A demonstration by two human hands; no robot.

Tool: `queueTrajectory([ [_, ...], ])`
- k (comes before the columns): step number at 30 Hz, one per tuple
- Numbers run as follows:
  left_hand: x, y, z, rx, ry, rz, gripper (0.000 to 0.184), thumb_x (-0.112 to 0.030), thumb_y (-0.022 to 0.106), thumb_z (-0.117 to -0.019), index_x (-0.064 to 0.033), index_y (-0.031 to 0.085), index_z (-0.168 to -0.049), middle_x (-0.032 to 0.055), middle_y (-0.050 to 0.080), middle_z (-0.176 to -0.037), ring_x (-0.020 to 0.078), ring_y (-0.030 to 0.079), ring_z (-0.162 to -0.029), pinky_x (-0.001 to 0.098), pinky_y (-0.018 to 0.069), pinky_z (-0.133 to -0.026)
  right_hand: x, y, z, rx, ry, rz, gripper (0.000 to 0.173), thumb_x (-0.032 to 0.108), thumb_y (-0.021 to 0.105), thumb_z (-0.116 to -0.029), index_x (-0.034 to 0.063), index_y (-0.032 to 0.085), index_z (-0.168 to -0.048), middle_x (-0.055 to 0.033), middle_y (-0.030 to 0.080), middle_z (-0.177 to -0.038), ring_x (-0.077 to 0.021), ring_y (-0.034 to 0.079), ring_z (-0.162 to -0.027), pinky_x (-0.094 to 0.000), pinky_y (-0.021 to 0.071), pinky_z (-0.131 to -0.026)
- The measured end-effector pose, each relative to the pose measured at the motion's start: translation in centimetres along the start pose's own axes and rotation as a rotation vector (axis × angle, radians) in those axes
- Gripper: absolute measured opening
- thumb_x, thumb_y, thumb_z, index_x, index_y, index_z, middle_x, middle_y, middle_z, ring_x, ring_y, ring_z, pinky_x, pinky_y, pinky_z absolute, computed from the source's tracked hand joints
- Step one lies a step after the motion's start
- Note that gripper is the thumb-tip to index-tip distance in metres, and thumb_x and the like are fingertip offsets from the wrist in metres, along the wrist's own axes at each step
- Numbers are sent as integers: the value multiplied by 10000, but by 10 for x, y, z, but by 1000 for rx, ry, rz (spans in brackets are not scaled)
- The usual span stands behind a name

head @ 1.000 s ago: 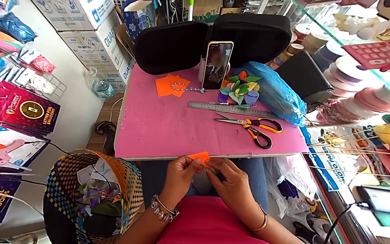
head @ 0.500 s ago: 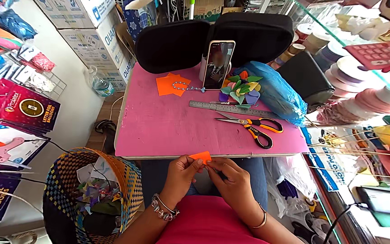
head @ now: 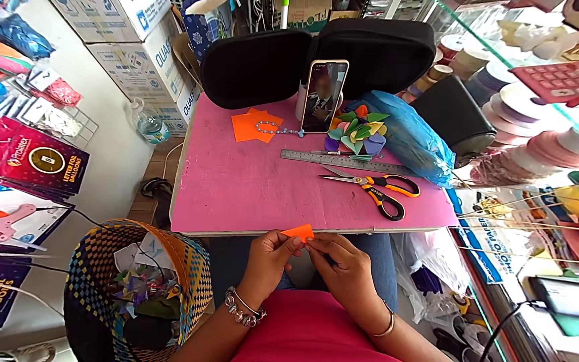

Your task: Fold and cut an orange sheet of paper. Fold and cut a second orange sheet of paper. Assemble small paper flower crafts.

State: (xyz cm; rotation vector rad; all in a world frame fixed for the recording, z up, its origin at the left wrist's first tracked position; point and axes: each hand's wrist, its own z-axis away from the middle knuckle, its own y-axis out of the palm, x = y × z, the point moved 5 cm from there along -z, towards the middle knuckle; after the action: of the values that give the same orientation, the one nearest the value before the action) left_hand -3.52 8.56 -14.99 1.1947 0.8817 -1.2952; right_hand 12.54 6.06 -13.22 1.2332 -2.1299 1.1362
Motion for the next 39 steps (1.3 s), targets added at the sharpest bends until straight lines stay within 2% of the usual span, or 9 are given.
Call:
queueTrajectory([
  [9,0,0,-2,-4,40,-9,76,-77,656,-983,-32,687,-931,16,751,-825,40,698,-688,171,539,-556,1,1,-1,4,-17,13,109,90,693,-918,38,786,-945,-78,747,-997,-76,694,-948,-166,555,-862],
  [12,-1,-1,-3,5,80,-3,80,-74,639,-991,-36,677,-932,9,741,-818,31,685,-674,161,529,-546,0,0,-3,20,-16,-34,107,131,719,-919,58,783,-965,-67,745,-1026,-89,685,-998,-190,550,-897],
  [15,-3,0,-2,46,125,0,73,-70,639,-989,-33,679,-940,0,743,-827,24,682,-677,158,531,-557,-5,-3,-5,57,148,-329,234,187,741,-932,26,718,-1100,-60,711,-1142,-84,687,-1024,-222,588,-882],
  [18,-4,5,1,111,208,-51,61,-74,649,-980,-25,684,-973,-24,734,-841,3,675,-698,150,539,-595,-11,-6,-11,94,398,-614,292,124,736,-925,12,649,-1180,-7,730,-1042,-71,709,-913,-228,608,-808],
  [21,-4,11,4,163,307,-121,115,-116,659,-983,-6,695,-982,-30,712,-838,-14,655,-713,145,542,-633,-16,-5,-14,184,576,-758,169,69,719,-924,31,724,-1088,-10,742,-945,-67,703,-839,-226,599,-772],
  [23,-4,12,5,184,340,-149,139,-129,655,-988,3,699,-983,-22,709,-842,-13,652,-720,150,544,-645,-18,-3,-13,202,646,-798,90,55,722,-917,42,751,-1001,-13,744,-890,-60,695,-790,-217,591,-736],
  [25,-3,12,5,197,342,-155,141,-129,659,-985,6,697,-982,-16,712,-844,-9,656,-729,154,545,-647,-18,-3,-12,203,682,-813,74,40,725,-909,43,756,-977,-16,744,-869,-59,695,-770,-214,592,-727],
  [34,-4,15,6,212,294,-171,120,-119,664,-976,-7,693,-945,-23,710,-826,-22,645,-699,142,533,-623,-19,-2,-9,166,551,-703,52,79,663,-964,68,713,-955,26,711,-845,-30,665,-730,-185,570,-681],
  [39,-1,15,8,205,338,-220,151,-145,682,-967,4,706,-956,-17,700,-830,-23,638,-710,145,537,-647,-19,1,-9,251,603,-807,38,84,722,-924,73,728,-960,11,717,-887,-40,671,-775,-194,570,-700],
])
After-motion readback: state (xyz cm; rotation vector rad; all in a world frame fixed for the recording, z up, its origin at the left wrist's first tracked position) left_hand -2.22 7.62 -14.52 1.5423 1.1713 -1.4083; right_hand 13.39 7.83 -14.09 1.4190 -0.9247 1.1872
